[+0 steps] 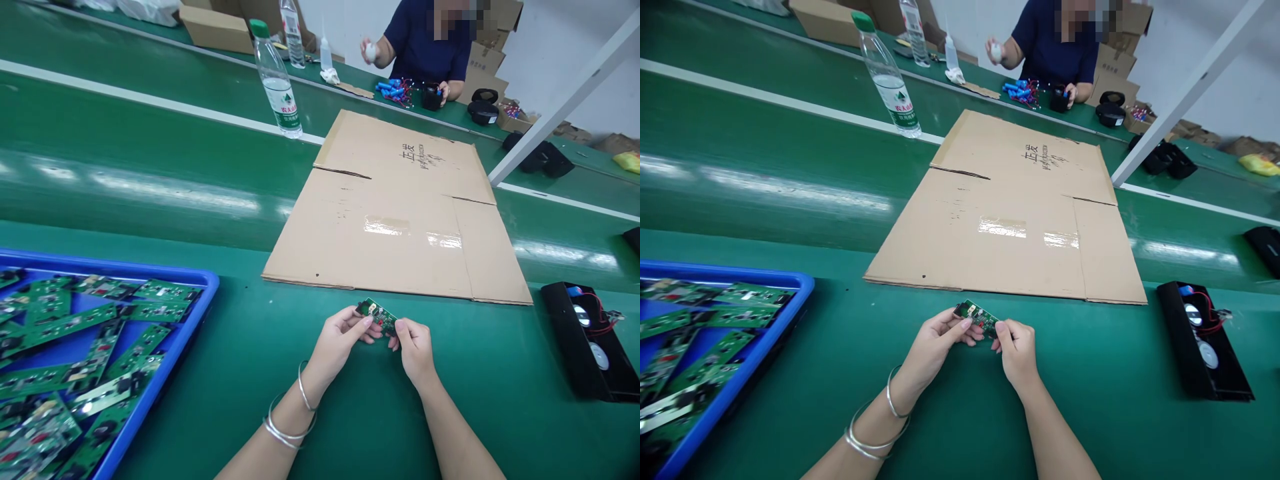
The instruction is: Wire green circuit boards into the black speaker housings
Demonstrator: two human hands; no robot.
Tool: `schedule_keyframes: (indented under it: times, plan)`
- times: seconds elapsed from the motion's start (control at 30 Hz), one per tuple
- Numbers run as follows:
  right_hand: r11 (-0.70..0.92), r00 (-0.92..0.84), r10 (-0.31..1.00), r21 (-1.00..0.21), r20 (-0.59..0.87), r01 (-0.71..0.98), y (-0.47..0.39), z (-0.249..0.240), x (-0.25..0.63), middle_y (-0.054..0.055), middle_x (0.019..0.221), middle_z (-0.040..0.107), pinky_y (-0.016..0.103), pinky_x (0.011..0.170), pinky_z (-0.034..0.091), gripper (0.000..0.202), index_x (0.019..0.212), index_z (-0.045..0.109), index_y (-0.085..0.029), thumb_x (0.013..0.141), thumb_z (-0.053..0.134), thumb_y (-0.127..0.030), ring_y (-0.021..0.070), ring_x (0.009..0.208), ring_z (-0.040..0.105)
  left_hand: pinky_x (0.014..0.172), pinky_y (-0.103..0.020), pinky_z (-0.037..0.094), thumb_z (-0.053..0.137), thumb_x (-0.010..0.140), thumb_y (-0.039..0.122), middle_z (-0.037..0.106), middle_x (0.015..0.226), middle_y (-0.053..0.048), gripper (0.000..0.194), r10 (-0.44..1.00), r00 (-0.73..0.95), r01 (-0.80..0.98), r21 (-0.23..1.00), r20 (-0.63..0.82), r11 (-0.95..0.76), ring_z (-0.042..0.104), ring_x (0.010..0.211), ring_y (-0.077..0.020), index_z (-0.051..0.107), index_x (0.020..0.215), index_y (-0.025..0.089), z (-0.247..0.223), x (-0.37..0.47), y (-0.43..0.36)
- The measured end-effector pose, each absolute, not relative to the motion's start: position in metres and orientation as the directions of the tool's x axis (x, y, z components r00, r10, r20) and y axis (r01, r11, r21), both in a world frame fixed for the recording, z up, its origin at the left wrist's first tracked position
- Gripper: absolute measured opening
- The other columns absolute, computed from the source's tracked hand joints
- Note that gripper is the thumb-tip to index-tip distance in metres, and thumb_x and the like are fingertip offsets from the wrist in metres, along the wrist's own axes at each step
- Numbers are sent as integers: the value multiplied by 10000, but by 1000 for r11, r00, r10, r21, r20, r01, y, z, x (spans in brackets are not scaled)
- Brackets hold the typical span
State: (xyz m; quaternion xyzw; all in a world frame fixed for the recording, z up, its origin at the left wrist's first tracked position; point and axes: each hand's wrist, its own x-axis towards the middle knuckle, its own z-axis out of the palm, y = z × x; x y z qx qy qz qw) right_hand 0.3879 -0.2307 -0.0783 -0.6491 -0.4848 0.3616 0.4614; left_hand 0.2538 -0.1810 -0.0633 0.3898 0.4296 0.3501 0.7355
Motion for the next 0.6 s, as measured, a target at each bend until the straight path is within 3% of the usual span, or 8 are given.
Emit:
schedule_keyframes:
  times: [0.6]
  plan:
    - [-149, 342, 938, -948, -47, 280, -233, -79, 387, -10, 362, 461, 206, 369, 327, 537, 431, 447, -188, 839, 343, -522, 92, 342, 433, 503, -262, 500, 633, 648, 294, 679, 571, -35, 158, 810, 463, -133, 876, -359, 464, 632, 525, -166, 596, 674, 143, -60, 254, -181]
